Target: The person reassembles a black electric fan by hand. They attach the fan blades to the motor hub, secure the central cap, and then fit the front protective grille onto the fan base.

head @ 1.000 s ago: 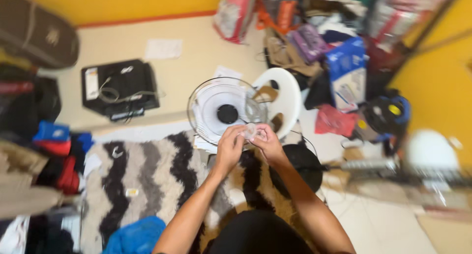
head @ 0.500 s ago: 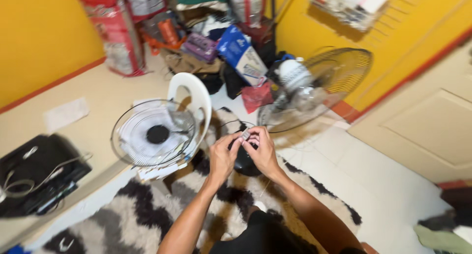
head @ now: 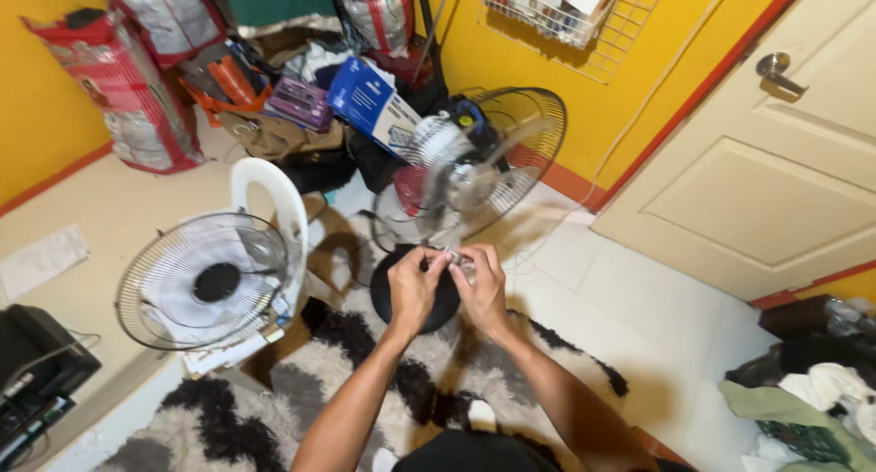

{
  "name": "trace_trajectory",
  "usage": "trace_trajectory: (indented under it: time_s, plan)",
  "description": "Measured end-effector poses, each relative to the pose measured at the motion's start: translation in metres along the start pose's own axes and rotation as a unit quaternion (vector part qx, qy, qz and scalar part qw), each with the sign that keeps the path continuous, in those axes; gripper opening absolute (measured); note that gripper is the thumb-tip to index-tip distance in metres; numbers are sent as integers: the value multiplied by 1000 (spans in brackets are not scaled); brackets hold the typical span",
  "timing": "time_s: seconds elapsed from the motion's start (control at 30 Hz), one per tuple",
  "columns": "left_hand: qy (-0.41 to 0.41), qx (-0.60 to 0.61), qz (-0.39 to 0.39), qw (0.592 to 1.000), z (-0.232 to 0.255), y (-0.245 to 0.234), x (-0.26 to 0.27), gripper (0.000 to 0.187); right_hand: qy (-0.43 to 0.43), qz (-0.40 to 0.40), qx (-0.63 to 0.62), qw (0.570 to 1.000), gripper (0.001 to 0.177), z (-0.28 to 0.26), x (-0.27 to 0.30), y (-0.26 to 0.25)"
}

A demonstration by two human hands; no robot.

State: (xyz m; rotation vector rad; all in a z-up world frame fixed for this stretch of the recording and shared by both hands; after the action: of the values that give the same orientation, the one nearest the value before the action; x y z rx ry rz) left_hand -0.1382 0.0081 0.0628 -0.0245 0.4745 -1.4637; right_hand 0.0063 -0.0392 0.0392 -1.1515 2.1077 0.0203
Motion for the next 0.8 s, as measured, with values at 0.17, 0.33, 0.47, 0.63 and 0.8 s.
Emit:
trace_trajectory:
  time_s: [0.17, 0.33, 0.47, 0.63, 0.8]
  plan:
    - [23, 35, 22, 999, -5, 47, 0, 17, 192, -8, -246, 950, 32, 91, -11, -4]
    - [28, 27, 5, 999, -14, 69, -14, 30, 272, -35, -393, 878, 35, 137, -26, 10]
    - [-71, 49, -34, 996, -31, 85, -19, 35, 336, -16, -466, 819, 32, 150, -23, 26]
    - [-10, 31, -12, 999, -42, 81, -32, 37, 296, 36, -427, 854, 32, 163, -26, 37]
    - [-15, 30, 39, 999, -51, 65, -43, 39, 293, 112, -320, 894, 31, 170, -28, 34]
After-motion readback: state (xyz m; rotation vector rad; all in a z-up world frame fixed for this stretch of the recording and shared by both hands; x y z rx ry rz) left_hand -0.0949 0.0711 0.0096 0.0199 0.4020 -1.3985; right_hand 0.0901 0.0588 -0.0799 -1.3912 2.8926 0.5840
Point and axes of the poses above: each hand's wrist, its own x-axis away from the middle knuckle, its own y-axis out of the palm, z = x × y, the point moved 6 cm from there along -x, towards the middle knuckle, and after that the axes turned 6 degrees about z, right-handed, at the moved point
